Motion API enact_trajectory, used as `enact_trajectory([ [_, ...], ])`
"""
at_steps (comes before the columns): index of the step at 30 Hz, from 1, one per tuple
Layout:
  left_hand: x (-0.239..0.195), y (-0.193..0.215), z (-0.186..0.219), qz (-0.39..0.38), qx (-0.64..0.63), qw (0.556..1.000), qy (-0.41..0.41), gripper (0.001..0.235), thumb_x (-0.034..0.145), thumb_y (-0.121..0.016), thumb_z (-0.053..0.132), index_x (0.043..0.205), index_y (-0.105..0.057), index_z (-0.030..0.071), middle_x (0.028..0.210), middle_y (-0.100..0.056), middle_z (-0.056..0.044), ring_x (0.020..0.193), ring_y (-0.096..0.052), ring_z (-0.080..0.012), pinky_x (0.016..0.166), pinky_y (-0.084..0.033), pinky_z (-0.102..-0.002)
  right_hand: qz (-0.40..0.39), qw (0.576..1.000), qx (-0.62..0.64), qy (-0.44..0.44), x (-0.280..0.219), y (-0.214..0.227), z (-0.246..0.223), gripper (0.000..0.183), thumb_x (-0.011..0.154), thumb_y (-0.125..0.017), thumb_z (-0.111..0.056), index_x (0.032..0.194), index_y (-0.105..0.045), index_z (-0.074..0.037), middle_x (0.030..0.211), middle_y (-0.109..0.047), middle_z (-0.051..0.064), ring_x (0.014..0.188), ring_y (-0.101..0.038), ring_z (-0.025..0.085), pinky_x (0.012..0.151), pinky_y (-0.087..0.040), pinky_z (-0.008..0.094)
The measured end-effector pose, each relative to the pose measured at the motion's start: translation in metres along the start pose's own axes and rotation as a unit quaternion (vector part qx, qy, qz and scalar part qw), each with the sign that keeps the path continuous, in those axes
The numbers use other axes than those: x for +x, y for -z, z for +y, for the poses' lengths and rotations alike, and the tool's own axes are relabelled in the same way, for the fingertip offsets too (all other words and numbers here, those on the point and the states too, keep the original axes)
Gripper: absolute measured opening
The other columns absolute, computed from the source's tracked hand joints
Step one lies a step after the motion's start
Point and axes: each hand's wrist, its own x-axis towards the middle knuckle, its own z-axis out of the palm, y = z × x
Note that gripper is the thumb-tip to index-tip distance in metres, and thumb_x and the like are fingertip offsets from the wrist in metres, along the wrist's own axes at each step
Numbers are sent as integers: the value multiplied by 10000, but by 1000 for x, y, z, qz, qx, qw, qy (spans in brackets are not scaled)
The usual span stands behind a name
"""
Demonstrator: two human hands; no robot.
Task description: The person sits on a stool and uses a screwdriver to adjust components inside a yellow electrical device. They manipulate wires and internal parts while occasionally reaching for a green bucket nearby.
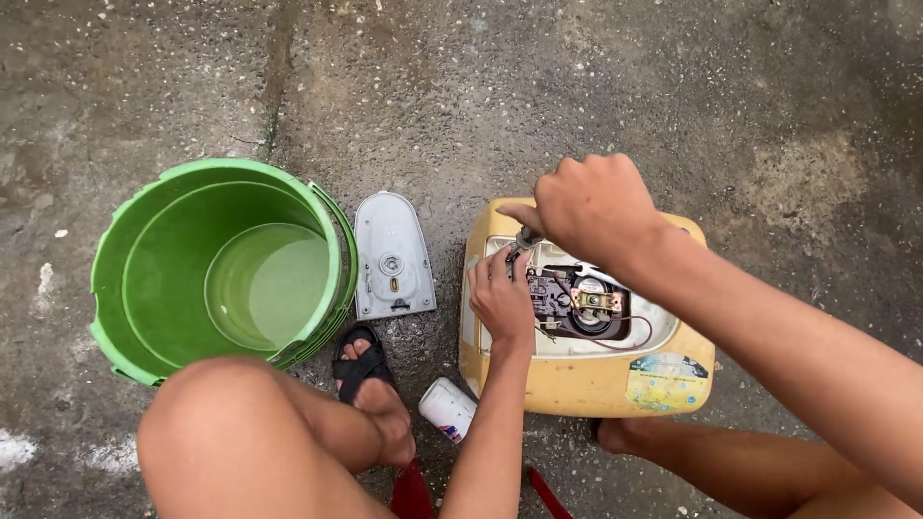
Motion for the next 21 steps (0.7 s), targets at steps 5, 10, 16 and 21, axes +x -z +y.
enact_trajectory([
  [5,-3,-6,-5,3,8,1000,3,279,819,-849,373,1013,-755,197,911,-647,30,890,-677,-183,664,-602,-343,-88,996,-3,10,-8,21,-9,634,957,-474,-677,1137,-548,-73,990,-674,116,881,-764,328,737,-608,490],
  [10,-8,-6,-4,6,7,1000,-4,282,806,-857,345,1024,-746,204,928,-642,30,913,-674,-190,676,-598,-349,-130,983,45,118,1,-7,7,646,911,-587,-615,1219,-580,-46,1080,-685,127,926,-766,393,782,-617,545],
  [16,-2,-7,-3,0,-12,1000,7,261,826,-846,359,993,-751,183,904,-645,31,903,-680,-184,669,-599,-337,-58,998,-9,-35,-2,8,-7,852,1025,-272,-762,976,-776,-77,850,-783,125,862,-787,317,750,-582,435],
  [21,0,-5,-3,-13,17,1000,13,347,718,-913,178,1006,-719,197,901,-622,46,938,-669,-180,669,-613,-368,-103,987,72,98,3,11,-9,695,795,-677,-563,1230,-494,-53,1081,-621,119,954,-734,386,783,-615,568],
])
